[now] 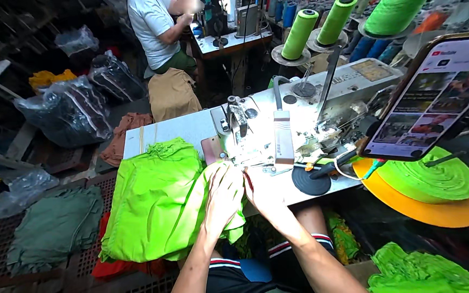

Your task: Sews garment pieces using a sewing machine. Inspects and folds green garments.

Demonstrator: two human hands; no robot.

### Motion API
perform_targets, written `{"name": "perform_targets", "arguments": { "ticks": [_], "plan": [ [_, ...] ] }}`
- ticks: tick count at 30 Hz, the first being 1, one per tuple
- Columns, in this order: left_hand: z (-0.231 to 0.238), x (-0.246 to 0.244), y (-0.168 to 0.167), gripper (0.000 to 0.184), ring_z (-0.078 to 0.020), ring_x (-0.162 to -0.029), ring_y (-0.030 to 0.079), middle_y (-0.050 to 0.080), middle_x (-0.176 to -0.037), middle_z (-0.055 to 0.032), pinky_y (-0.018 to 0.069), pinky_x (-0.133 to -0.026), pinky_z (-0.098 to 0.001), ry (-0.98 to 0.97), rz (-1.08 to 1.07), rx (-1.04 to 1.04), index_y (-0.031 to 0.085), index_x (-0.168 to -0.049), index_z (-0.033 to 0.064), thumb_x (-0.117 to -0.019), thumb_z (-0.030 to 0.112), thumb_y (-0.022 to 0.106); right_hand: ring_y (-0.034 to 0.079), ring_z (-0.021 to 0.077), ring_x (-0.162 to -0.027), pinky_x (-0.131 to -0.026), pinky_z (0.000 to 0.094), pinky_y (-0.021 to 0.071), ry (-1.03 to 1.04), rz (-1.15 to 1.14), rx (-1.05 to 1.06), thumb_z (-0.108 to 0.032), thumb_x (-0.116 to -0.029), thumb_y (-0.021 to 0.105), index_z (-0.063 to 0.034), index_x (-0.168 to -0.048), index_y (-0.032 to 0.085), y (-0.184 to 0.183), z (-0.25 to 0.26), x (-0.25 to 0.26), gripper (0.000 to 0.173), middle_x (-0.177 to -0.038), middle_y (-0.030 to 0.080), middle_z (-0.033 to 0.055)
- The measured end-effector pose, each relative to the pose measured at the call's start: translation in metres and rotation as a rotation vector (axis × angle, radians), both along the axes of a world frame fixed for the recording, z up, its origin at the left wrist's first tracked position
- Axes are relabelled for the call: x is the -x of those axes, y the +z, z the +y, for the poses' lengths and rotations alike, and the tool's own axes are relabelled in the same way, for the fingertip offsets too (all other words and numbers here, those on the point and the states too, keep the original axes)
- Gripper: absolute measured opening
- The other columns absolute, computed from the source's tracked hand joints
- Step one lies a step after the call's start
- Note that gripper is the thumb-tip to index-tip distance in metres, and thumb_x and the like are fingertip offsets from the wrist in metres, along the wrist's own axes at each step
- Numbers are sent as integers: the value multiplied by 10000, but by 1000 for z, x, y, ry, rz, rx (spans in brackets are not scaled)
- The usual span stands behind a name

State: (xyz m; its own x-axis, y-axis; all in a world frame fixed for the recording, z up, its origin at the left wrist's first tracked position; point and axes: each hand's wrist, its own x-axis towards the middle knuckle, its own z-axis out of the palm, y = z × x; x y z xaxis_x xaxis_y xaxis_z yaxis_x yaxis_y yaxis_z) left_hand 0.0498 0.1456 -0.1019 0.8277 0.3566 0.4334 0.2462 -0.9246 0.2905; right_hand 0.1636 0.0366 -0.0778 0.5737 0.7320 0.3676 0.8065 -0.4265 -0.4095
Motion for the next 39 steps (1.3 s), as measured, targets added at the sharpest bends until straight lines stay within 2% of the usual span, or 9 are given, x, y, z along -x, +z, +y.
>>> {"name": "perform_targets", "arguments": {
  "ticks": [11,14,19,22,24,25,28,31,39],
  "plan": [
    [2,1,-2,409,-241,-1485,397,553,-1513,-19,256,-1249,-497,-4,1,18,677,-1360,216,-1072,409,460,720,271,-753,-600,439,576,6,-16,8,-258,-1050,476,-97,-1108,722,1,-2,1,300,-871,711,86],
    [-6,2,26,408,-226,-1493,383,543,-1526,2,222,-1256,-490,11,114,142,667,-1372,217,-1063,392,465,729,258,-749,-601,443,589,0,5,-89,-226,-1036,499,-80,-1121,728,-1,-12,2,285,-897,733,88],
    [4,3,-1,394,-257,-1493,382,533,-1532,-37,251,-1247,-504,-19,33,57,688,-1337,185,-1052,382,499,683,213,-841,-752,413,580,-69,391,-159,-221,-985,553,-8,-1250,626,-16,-35,10,348,-961,693,106],
    [4,2,1,416,-242,-1507,360,515,-1548,-26,248,-1252,-488,1,74,67,671,-1360,196,-1061,408,475,575,123,-691,-667,317,525,-123,664,-192,-364,-967,669,-30,-1159,643,-32,-38,13,386,-787,591,22],
    [5,2,3,412,-231,-1503,363,524,-1539,-17,256,-1251,-474,8,78,76,672,-1359,204,-1056,406,479,580,101,-701,-683,315,526,-68,777,-238,-372,-958,694,-61,-1208,683,-50,-34,11,399,-811,626,7],
    [6,3,3,412,-230,-1503,366,525,-1539,-16,259,-1252,-476,3,76,74,673,-1359,204,-1060,405,475,635,83,-754,-726,306,559,-27,853,-251,-369,-963,693,-89,-1198,705,-57,-33,9,366,-881,692,6],
    [8,1,5,420,-232,-1500,373,527,-1538,-28,266,-1248,-484,-13,68,62,678,-1352,196,-1066,416,464,592,75,-657,-644,273,520,1,1060,-323,-341,-970,698,-67,-1001,692,-66,-29,8,276,-755,634,-6],
    [10,-1,6,423,-223,-1506,355,528,-1531,-15,246,-1253,-486,-9,85,47,677,-1342,194,-1062,430,464,530,61,-562,-552,249,475,-2,1114,-372,-332,-975,694,-58,-1015,698,-60,-34,12,278,-694,600,-22],
    [16,-7,4,404,-209,-1509,354,509,-1552,-6,237,-1266,-468,-13,56,77,695,-1322,212,-1055,440,494,547,63,-590,-577,253,491,-8,1082,-434,-305,-990,675,-69,-994,710,-57,-31,10,239,-715,610,-20]
  ]
}}
